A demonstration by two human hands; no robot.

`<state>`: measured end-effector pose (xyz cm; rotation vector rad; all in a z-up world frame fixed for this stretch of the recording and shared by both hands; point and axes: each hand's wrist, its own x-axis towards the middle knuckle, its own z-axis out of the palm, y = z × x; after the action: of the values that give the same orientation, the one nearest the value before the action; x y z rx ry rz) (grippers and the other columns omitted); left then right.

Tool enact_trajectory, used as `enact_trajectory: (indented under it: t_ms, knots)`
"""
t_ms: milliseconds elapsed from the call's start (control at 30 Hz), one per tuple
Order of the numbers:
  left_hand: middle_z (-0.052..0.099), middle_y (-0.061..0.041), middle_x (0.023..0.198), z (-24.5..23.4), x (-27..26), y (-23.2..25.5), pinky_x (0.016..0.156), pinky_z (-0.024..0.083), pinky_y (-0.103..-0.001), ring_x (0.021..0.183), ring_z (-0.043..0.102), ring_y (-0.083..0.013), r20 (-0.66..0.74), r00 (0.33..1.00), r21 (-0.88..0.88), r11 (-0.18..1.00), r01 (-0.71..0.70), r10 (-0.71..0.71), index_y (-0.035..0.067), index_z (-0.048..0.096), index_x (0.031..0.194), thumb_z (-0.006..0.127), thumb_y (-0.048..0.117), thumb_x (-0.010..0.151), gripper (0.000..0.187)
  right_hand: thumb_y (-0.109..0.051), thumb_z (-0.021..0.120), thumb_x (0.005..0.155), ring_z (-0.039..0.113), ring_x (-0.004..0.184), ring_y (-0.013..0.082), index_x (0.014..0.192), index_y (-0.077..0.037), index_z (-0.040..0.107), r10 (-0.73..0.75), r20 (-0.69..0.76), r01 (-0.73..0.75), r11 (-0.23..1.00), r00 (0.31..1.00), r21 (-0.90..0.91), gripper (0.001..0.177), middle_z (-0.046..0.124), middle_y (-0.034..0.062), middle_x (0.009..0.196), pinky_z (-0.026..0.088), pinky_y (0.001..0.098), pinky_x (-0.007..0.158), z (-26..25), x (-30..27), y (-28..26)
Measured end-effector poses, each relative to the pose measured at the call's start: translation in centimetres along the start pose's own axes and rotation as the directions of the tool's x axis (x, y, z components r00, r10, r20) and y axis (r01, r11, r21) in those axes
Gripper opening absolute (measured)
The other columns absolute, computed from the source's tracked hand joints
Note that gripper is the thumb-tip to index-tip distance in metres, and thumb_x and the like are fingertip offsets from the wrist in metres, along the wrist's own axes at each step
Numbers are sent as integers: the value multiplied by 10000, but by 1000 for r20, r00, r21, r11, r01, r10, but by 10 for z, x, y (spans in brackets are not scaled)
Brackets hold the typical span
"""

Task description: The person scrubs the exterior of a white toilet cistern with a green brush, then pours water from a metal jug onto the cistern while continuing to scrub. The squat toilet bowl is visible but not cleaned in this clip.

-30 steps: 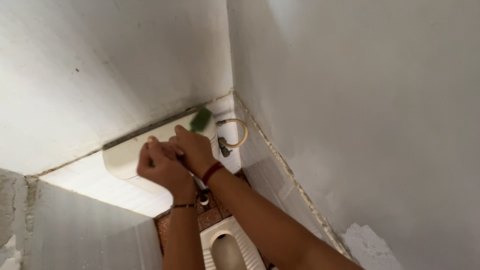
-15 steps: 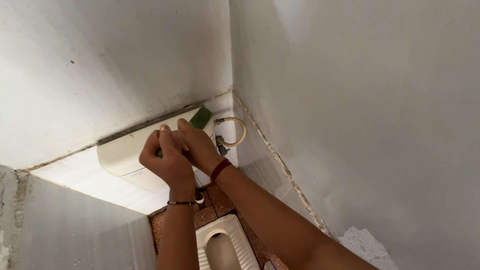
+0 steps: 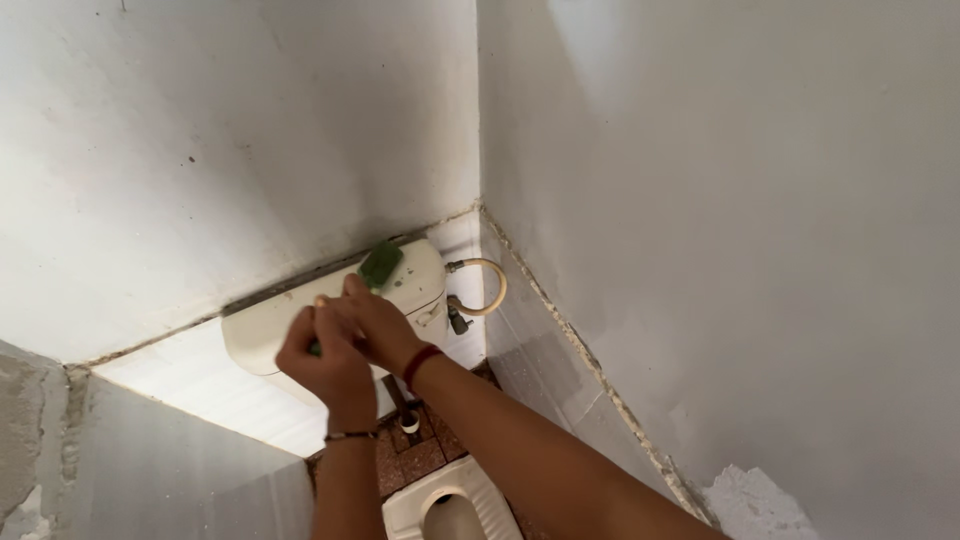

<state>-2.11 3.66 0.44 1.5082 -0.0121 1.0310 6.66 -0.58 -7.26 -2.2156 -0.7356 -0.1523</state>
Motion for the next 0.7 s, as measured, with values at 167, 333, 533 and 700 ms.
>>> enact_trajectory:
  t_ms: [167, 333, 533, 700]
  knots:
    - [432, 16, 551, -13, 16, 11, 513, 262, -265, 529, 351, -54, 30, 998, -94, 994, 50, -48, 66, 416, 594, 558, 30, 1052, 480, -196, 677, 887, 618, 793, 200, 940, -98, 576, -111, -81, 101, 988, 991, -120, 151, 532, 99, 1060, 577, 335, 653, 12, 13, -6]
    - [448, 19, 524, -39, 11, 18, 491, 257, -258, 497, 364, -49, 51, 999, -6, 1000, 3, -2, 59, 427, 580, 550, 25, 1040, 477, -333, 524, 1083, 516, 722, 212, 1016, -51, 427, 125, 45, -132, 898, 991, 421, 306, 492, 135, 892, 486, 351, 646, 31, 3, -22]
    - [433, 15, 532, -50, 23, 8, 476, 227, -261, 498, 343, -54, 62, 998, 47, 999, 1, -4, 42, 423, 598, 570, 37, 1041, 467, -432, 360, 1068, 534, 668, 189, 969, -123, 406, 261, 212, -335, 782, 942, 526, 328, 501, 51, 746, 496, 342, 634, 38, 22, -41]
    - [398, -1, 541, -74, 10, 12, 512, 223, -274, 543, 322, -71, 54, 983, 221, 958, -184, 176, 9, 458, 636, 594, 50, 1049, 437, -394, 363, 1094, 572, 838, 180, 1071, -132, 439, 11, 116, -87, 732, 993, 676, 274, 581, 41, 927, 512, 368, 783, 52, -3, -58]
